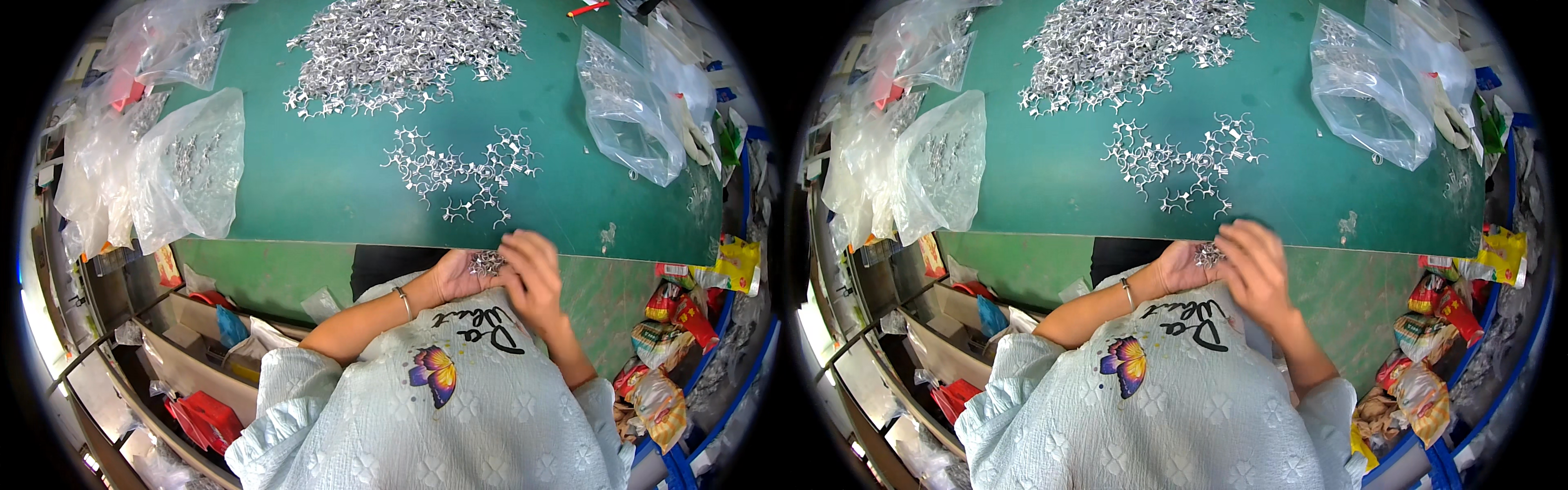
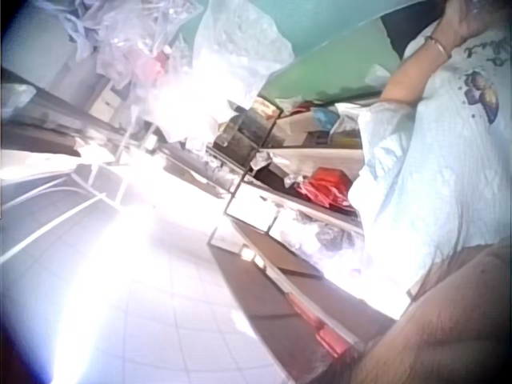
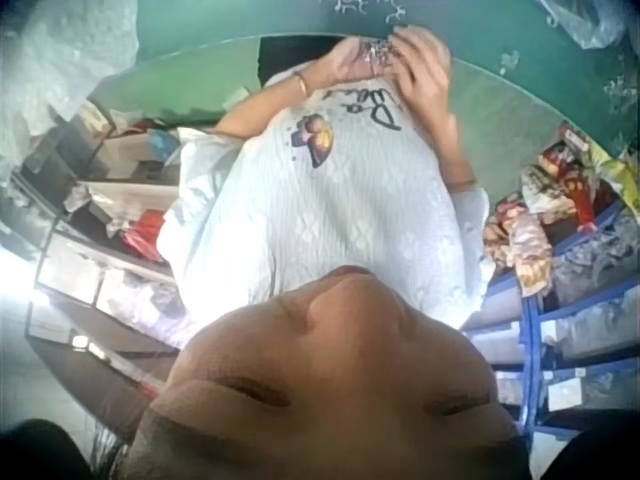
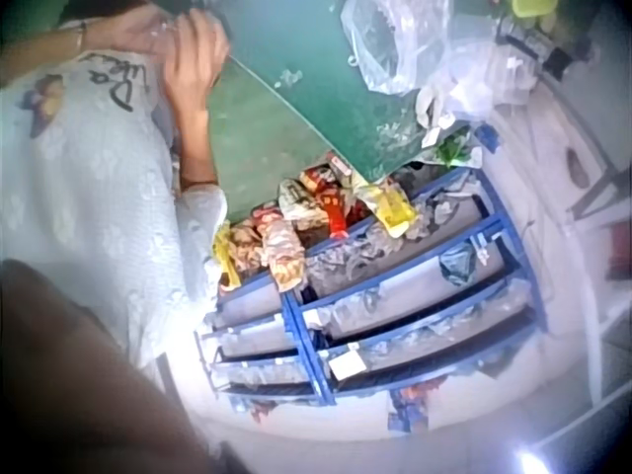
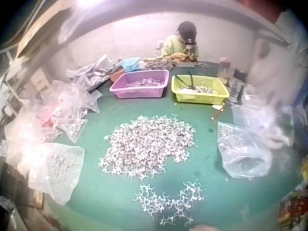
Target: The person sits at a green workbench and repeatedly picks up small, silver, star-shaped metal components. They manipulate these components by hand, seemingly snapping or connecting them together, and place the resulting clusters back onto the table. The person occasionally gathers the finished clusters into a pile or transfers them into a plastic bag.
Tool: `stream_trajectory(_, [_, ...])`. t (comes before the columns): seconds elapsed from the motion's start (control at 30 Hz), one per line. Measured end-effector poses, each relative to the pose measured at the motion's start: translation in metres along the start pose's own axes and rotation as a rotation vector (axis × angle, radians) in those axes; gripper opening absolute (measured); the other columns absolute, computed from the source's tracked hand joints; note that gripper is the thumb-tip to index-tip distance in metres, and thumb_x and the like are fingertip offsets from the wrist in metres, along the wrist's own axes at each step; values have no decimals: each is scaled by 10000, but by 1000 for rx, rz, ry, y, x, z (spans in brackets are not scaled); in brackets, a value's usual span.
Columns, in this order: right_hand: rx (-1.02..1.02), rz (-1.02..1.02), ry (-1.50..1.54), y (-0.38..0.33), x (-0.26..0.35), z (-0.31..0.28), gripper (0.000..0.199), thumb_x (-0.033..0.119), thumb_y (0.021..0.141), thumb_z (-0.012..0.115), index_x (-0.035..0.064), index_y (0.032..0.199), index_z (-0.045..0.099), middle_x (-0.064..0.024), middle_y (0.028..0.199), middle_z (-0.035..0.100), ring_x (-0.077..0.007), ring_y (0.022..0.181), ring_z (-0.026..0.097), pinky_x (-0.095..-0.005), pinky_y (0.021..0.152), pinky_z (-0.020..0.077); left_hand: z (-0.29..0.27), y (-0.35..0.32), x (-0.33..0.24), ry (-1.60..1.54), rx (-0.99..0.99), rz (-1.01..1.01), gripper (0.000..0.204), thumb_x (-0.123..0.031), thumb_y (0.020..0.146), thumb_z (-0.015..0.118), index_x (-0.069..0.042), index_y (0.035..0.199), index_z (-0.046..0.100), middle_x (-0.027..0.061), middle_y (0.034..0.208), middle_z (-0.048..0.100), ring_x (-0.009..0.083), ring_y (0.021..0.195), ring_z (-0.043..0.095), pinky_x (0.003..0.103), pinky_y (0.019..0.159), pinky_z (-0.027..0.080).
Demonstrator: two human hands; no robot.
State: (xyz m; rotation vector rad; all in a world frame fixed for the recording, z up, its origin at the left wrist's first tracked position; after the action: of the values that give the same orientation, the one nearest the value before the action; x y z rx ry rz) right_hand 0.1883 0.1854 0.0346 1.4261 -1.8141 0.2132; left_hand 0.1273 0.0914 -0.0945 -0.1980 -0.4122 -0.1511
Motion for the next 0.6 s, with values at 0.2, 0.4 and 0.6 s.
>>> stream_trajectory(0.2, [-193, 138, -186, 65, -23, 3, 230, 7, 755, 705, 48, 977, 662, -86, 979, 650, -274, 889, 565, -369, 766, 406, 12, 1, -2, 231, -284, -2, 411, -314, 986, 463, 19, 1212, 543, 205, 1168, 606, 334, 1061, 613, 457, 953, 510])
stream_trajectory(0.4, [-171, 177, -187, 66, -30, 13, 216, 13, 743, 717, 55, 949, 663, -65, 952, 659, -254, 883, 568, -352, 755, 403, 2, -1, -5, 254, -253, -24, 366, -259, 970, 508, 40, 1173, 565, 187, 1054, 638, 259, 899, 632, 378, 806, 550])
stream_trajectory(0.6, [-230, 375, 128, 55, -39, 5, 224, -53, 745, 702, 23, 951, 662, -74, 918, 661, -186, 829, 603, -288, 718, 432, 16, -3, -4, 449, -307, -117, 383, -236, 955, 547, 32, 1228, 570, 133, 1072, 652, 133, 831, 614, 256, 740, 530])
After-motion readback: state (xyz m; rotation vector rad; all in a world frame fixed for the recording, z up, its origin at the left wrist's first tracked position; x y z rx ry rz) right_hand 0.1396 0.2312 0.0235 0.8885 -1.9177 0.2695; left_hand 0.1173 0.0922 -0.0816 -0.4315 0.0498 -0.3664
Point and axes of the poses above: each hand's wrist, its own y-axis towards the middle knuckle, its own z-axis out of the palm, x = y × z, the point moved 4 cm from there along y, towards the middle knuckle
